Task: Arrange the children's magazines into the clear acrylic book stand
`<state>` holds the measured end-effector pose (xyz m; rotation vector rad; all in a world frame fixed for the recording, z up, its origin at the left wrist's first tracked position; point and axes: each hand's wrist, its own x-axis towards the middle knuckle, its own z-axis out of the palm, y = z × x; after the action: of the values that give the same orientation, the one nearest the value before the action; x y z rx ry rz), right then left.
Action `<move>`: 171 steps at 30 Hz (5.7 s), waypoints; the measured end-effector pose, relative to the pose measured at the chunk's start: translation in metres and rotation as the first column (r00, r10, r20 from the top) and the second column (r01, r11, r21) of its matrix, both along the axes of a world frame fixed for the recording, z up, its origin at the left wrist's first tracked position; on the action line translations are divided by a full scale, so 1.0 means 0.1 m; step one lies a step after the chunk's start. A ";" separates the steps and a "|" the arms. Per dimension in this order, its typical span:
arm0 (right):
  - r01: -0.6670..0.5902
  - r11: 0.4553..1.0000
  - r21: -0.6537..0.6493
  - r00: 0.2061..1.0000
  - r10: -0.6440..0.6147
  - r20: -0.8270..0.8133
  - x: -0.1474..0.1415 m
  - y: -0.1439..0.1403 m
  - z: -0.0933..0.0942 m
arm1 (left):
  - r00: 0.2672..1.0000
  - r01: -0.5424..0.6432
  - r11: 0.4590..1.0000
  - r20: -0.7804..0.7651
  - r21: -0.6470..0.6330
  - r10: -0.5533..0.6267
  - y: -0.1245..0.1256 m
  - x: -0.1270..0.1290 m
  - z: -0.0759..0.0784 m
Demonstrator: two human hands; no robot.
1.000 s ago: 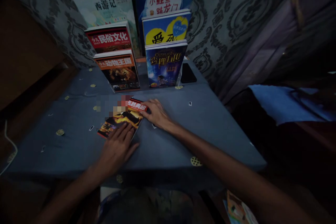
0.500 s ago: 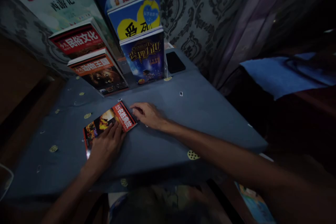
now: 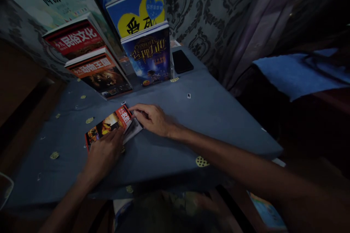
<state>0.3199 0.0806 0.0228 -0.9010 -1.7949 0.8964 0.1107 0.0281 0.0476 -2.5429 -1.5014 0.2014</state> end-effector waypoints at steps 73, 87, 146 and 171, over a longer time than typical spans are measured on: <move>-0.121 0.974 0.193 0.682 -0.060 0.729 -1.19 0.61 -0.25 | 0.903 -0.130 0.983 0.426 0.128 0.063 0.77 -0.97 -0.60; 0.057 0.948 0.312 0.593 -0.284 0.754 -0.86 0.08 -0.48 | 0.683 -0.310 0.943 0.719 0.124 0.130 0.77 -1.02 -0.71; 0.213 0.950 0.230 0.971 -0.231 0.054 -0.60 0.27 0.11 | 0.265 -0.167 0.984 0.959 -0.061 0.104 0.91 -0.78 0.14; 0.243 0.872 0.425 0.965 -0.263 -0.011 -0.50 1.10 0.48 | 0.387 -0.200 0.924 0.892 0.327 -0.232 1.55 -0.59 0.57</move>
<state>0.2702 0.1908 0.0707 -0.8493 -1.7648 0.2980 0.0520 0.1835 0.1043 -2.3109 -1.4946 -1.6689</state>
